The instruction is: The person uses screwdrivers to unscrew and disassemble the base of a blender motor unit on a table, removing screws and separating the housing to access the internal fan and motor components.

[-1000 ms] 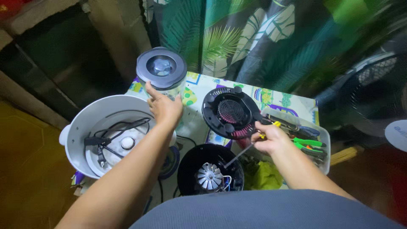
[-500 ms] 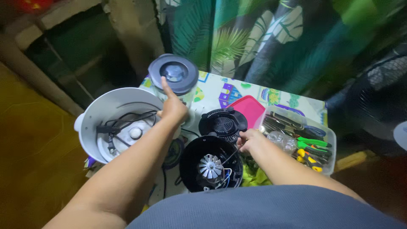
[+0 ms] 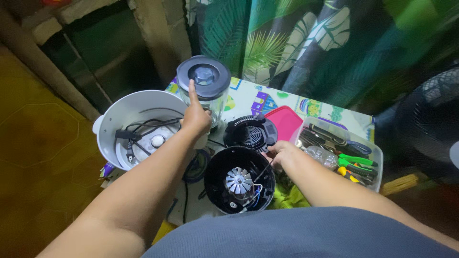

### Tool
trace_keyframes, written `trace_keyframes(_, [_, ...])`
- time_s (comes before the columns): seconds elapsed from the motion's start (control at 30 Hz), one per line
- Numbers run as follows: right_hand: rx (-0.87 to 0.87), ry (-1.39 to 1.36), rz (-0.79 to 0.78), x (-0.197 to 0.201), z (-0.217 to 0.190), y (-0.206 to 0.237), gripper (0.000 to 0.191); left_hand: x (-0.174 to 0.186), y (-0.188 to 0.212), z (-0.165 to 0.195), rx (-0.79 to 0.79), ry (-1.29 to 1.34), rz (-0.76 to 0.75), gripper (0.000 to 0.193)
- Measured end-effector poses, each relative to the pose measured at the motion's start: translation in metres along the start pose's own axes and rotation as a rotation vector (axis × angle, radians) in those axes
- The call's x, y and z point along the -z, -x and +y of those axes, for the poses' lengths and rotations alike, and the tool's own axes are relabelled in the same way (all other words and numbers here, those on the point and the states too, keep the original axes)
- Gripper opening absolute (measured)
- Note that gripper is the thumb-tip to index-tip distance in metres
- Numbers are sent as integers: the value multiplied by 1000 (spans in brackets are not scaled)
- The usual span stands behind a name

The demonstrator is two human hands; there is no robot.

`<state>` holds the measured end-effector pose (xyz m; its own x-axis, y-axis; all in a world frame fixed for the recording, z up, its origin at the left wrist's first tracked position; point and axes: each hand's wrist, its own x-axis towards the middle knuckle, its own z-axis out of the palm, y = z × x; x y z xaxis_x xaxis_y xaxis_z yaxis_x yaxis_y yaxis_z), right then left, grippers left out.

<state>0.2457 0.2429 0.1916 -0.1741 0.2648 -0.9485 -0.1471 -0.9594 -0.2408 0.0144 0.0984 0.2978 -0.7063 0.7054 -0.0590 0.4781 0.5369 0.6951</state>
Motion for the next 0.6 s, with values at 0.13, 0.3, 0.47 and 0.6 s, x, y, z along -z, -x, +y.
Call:
trace_keyframes(0.13, [45, 100, 16, 5, 1, 1, 13, -2, 9, 4, -34, 17, 130, 110])
trace_keyframes(0.3, [217, 6, 33, 7, 2, -3, 9, -49, 58, 0, -493, 13, 494, 90])
trace_keyframes(0.47, [416, 131, -75, 3, -14, 2, 14, -81, 48, -21, -277, 296, 122, 75])
trace_keyframes(0.6, [427, 244, 15, 7, -32, 13, 16, -76, -4, -35, 240, 491, -428, 84])
